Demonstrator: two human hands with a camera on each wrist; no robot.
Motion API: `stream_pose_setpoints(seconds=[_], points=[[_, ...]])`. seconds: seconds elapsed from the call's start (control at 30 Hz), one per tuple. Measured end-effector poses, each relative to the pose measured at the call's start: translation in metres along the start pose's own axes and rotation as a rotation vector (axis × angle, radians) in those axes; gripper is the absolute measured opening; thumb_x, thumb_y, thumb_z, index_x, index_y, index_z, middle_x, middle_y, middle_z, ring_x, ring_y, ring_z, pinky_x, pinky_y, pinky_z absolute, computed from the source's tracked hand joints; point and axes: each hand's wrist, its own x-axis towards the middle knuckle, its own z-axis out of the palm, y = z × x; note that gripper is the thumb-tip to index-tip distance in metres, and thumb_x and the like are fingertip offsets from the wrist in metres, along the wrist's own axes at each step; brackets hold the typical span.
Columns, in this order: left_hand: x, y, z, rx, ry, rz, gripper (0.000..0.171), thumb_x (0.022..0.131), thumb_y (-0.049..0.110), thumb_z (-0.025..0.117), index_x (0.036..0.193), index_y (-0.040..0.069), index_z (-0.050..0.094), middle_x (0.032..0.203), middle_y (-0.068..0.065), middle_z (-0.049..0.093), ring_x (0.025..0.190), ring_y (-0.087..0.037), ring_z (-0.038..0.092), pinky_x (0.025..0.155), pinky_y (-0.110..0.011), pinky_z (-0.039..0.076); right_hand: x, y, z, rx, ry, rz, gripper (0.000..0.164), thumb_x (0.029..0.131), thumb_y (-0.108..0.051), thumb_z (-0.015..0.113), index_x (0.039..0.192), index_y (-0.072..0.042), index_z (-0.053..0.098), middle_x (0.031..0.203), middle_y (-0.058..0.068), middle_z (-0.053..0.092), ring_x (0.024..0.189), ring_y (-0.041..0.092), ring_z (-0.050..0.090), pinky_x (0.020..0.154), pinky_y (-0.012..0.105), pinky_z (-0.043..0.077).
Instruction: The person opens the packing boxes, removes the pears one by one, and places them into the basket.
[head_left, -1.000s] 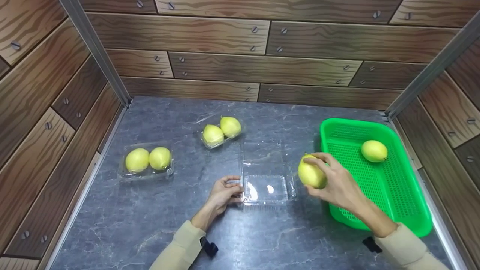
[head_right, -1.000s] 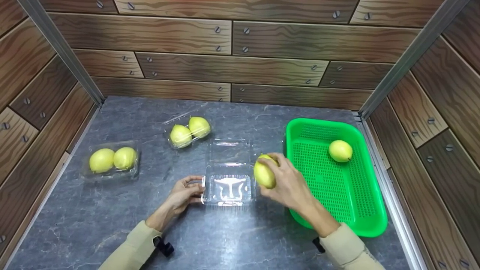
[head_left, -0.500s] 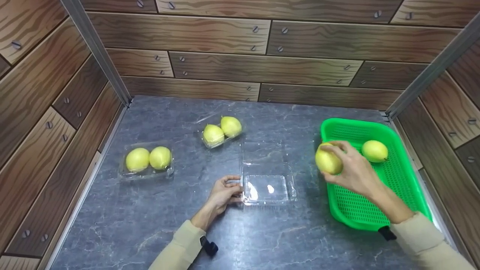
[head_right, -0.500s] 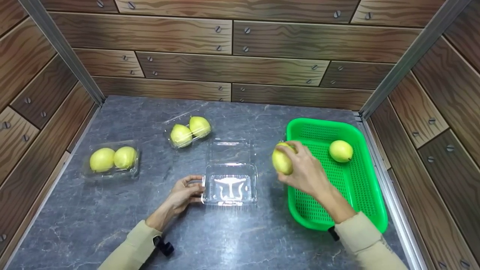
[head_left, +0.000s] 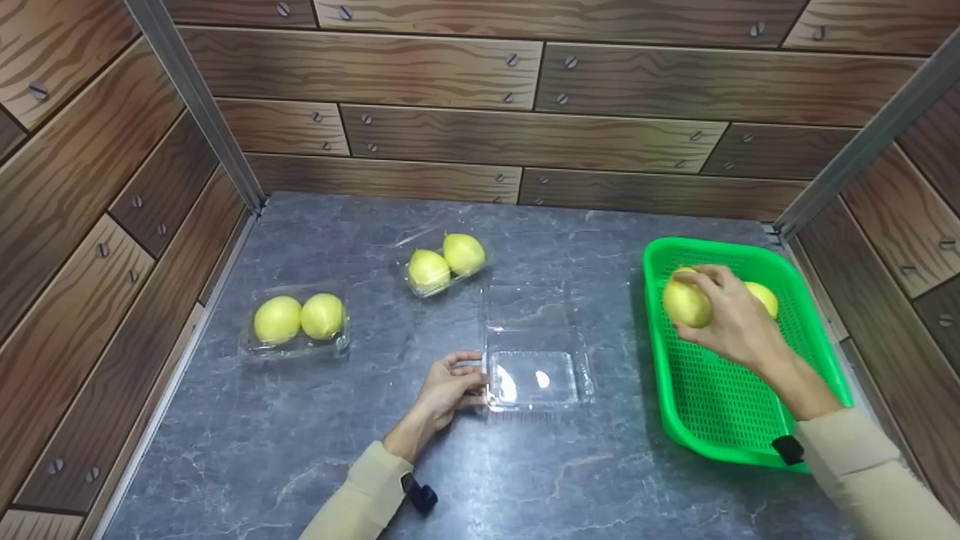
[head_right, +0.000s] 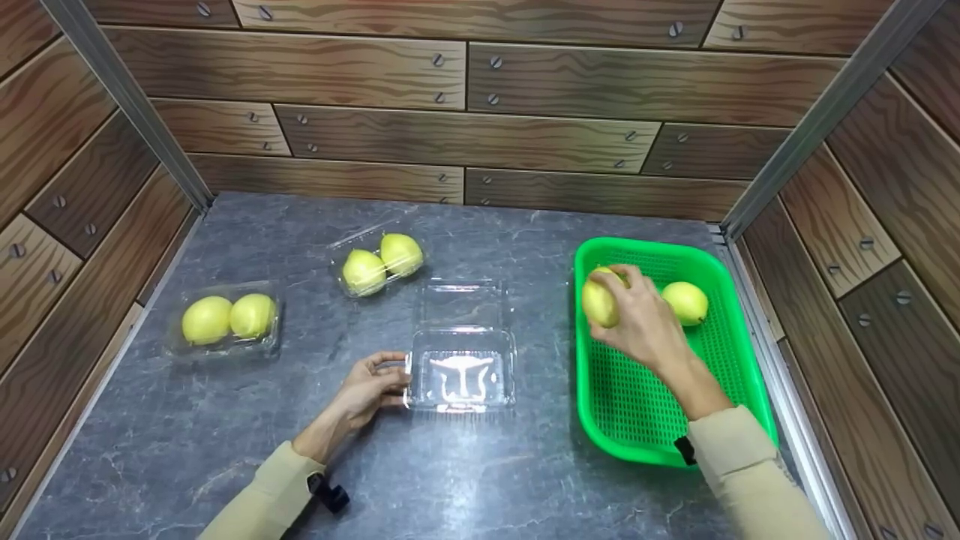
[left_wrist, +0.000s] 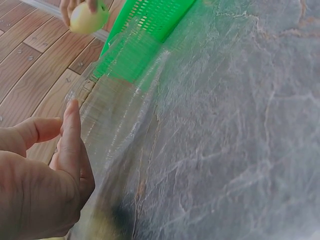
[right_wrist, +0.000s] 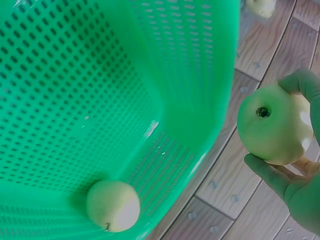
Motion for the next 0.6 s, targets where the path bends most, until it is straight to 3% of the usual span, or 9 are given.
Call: stream_pose_setpoints(seconds=[0.37,0.6], points=[[0.000,0.000,0.002,-0.001,0.002,0.001,0.053,0.087,-0.009,0.065,0.138,-0.012,0.050,0.091,-0.004,0.070,0.066,-0.008,0.067,0.054,-0.021,0.064,0.001,0.045,0.009,0.004,-0.081,0.085,0.073,0.075,-0.011,0.090,0.141,-0.008,0.058,0.138,0.033,0.053,0.113,0.056,0.061,0.076,0.073,0.059],[0.000,0.000,0.001,0.003,0.012,-0.006,0.053,0.087,-0.009,0.065,0.139,-0.011,0.051,0.093,-0.005,0.071,0.066,-0.009,0.066,0.056,-0.022,0.065,0.006,0.061,0.019,0.033,-0.129,0.132,0.074,0.078,-0.010,0.088,0.144,-0.006,0.055,0.140,0.036,0.050,0.113,0.060,0.059,0.079,0.076,0.058]])
